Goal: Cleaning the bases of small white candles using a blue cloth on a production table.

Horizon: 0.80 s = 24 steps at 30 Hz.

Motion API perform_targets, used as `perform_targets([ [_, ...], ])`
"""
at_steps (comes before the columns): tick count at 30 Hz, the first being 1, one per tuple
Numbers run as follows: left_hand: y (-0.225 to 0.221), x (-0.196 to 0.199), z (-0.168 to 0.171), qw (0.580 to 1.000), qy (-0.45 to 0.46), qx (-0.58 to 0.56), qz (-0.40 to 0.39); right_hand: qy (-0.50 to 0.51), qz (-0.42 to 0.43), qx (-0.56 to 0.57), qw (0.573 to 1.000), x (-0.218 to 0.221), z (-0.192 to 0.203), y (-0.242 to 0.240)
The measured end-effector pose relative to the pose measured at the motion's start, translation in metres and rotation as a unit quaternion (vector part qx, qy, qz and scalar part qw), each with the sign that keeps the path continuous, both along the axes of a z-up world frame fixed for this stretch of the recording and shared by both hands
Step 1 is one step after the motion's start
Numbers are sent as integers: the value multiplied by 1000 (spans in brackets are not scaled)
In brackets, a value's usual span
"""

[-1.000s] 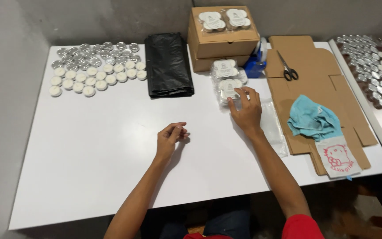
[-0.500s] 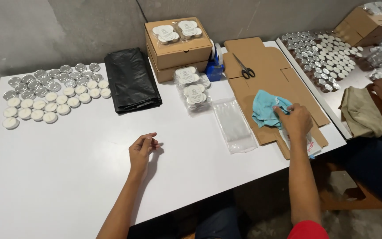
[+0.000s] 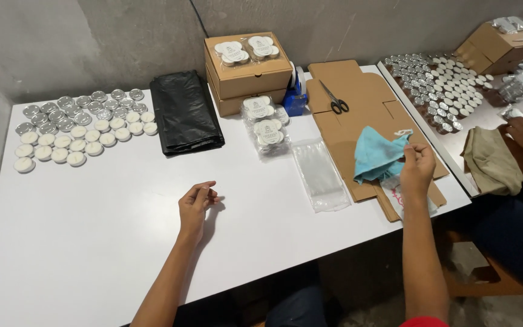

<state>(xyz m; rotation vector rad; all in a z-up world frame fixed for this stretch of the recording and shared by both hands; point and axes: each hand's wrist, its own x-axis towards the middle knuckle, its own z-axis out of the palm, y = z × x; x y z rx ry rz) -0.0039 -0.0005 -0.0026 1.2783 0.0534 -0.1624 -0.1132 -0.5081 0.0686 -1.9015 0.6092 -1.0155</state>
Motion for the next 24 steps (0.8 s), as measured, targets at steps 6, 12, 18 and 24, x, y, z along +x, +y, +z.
perform_targets([
  [6, 1, 4, -8, 1000, -4, -13, -3, -52, 165, 84, 981, -7, 53, 101],
  [12, 5, 6, -15, 1000, -13, -8, 1, 181, 173, -226, 941, 6, 15, 97],
  [18, 6, 7, -12, 1000, -11, -1, -4, 314, 359, -391, 787, 2, 23, 141],
  [24, 4, 9, -15, 1000, -3, -19, 10, 407, 280, -456, 740, 19, -21, 140],
])
